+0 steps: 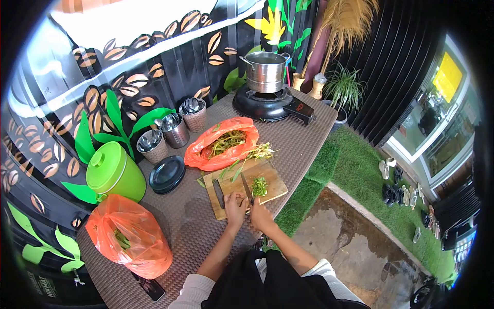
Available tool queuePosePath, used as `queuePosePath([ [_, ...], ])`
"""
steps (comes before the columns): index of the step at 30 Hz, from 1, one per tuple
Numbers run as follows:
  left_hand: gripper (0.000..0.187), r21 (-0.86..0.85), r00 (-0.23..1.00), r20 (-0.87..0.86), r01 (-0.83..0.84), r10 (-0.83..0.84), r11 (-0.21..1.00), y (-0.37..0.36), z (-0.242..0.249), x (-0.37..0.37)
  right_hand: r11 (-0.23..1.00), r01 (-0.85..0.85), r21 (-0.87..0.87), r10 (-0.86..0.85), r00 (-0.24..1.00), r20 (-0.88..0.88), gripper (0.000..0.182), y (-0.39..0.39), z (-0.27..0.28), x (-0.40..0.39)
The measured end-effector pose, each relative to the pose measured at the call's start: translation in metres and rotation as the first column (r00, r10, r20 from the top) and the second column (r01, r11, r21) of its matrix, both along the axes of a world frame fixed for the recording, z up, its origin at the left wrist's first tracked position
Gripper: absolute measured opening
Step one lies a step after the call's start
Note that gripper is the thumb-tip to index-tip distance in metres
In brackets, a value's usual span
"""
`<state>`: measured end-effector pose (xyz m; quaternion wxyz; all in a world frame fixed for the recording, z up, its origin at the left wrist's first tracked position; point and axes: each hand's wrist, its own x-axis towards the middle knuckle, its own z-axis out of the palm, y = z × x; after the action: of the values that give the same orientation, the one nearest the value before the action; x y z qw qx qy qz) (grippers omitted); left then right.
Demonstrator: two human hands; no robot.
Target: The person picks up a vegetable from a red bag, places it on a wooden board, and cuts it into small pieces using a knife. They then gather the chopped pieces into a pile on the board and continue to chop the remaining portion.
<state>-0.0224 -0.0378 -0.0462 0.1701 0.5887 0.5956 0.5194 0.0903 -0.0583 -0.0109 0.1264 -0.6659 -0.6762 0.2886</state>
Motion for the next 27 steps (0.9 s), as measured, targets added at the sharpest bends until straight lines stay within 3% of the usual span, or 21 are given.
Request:
queuePosePath([
  [2,0.020,-0.028,0.999,0.049,-0.004,0.006,1.000,0.000,0.002,-0.002,1.000,0.011,0.020,-0.012,0.997,0.072,0.031,-0.012,-0.003,-0.006],
  [6,0.018,-0.037,0.999,0.031,0.035,-0.034,0.999,-0.006,0.007,-0.002,0.998,0.059,-0.039,-0.057,0.997,0.045,0.030,0.000,0.001,-0.009],
  [10,0.018,-0.033,0.999,0.006,0.044,-0.044,0.999,-0.008,0.002,-0.003,1.000,-0.009,0.001,0.009,1.000,0.006,0.029,0.010,0.002,-0.001],
  [17,0.016,0.014,0.998,-0.047,0.036,-0.035,0.999,-0.008,0.002,-0.002,0.998,0.047,-0.037,-0.044,0.996,0.079,0.031,-0.007,-0.001,-0.014],
  [24,0.016,0.005,1.000,-0.020,0.011,-0.011,1.000,-0.009,0.001,-0.005,0.999,-0.043,0.015,0.043,0.998,0.037,0.035,0.003,0.000,-0.004],
  [27,0.017,0.007,1.000,0.008,0.019,-0.019,1.000,-0.007,-0.005,-0.005,0.999,-0.038,0.020,0.035,0.990,0.139,0.037,-0.015,-0.003,-0.010],
])
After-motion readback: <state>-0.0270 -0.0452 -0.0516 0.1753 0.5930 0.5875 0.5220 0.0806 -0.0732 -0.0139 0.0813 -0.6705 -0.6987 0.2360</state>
